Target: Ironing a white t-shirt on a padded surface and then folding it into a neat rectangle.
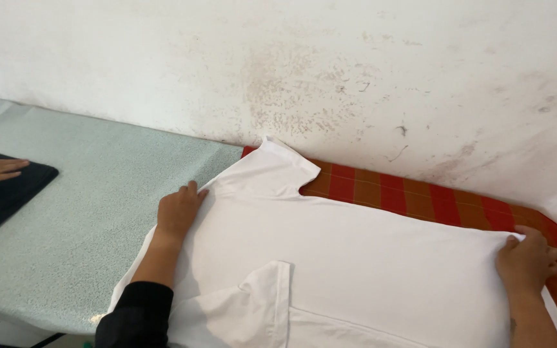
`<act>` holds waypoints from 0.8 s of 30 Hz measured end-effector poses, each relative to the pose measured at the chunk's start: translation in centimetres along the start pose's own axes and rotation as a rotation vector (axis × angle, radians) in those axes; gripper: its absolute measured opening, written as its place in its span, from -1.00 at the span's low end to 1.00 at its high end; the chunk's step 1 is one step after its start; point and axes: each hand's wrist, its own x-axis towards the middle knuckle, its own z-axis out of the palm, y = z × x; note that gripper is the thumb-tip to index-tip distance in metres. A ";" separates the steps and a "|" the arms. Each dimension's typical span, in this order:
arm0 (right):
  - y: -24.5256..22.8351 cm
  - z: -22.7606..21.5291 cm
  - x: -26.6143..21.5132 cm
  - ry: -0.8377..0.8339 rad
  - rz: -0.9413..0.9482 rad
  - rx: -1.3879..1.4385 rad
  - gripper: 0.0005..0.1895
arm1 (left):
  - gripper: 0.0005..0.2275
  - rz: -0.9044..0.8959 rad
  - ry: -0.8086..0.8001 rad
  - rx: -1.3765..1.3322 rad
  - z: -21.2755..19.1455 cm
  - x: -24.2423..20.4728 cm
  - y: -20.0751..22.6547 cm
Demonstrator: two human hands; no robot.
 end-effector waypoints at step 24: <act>-4.2 -10.0 -1.6 -0.379 0.280 -0.438 -0.54 | -0.89 -0.707 -0.550 -1.284 -16.7 7.9 3.8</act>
